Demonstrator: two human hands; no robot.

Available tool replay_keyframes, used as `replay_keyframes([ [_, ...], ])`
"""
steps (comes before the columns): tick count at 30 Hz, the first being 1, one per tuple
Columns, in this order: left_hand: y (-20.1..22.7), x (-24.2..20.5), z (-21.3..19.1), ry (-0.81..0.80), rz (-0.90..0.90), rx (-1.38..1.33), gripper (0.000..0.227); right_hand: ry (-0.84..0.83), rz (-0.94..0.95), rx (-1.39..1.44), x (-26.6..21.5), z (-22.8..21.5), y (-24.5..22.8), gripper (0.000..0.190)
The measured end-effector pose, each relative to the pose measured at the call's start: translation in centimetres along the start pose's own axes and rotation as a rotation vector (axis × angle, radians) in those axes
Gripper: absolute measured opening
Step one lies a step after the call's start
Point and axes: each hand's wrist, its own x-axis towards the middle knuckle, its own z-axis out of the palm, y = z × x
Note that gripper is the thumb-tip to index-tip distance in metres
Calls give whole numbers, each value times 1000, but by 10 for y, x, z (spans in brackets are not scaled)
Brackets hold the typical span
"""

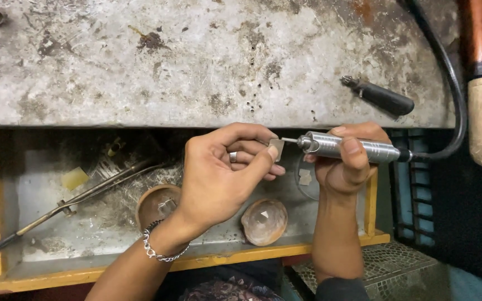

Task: Polishing a small rectangular metal piece using a handheld rotary tool at a jewelry workbench.

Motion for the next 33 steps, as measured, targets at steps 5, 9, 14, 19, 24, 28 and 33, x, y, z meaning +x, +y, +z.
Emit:
replay_keyframes([
  [5, 0, 0, 0, -1, 8, -8, 9, 38, -9, -51, 0, -3, 2, 25],
  [9, 0, 0, 0, 1, 3, -1, 10, -31, -32, 24, 1, 1, 0, 23],
  [14, 0, 0, 0, 1, 14, 3, 10, 31, -21, -44, -1, -3, 3, 23],
  [19, 0, 0, 0, 2, 8, 1, 10, 2, -10, -26, 0, -4, 2, 22],
  [24, 2, 0, 0, 1, 8, 6, 9, -50, -18, 7, 1, 1, -1, 24],
  [28, 1, -1, 0, -10, 21, 0, 9, -15, 4, -33, 0, 0, -1, 26],
  [33, -1, -1, -1, -8, 18, -3, 10, 4, 7, -35, 0, -1, -1, 26],
])
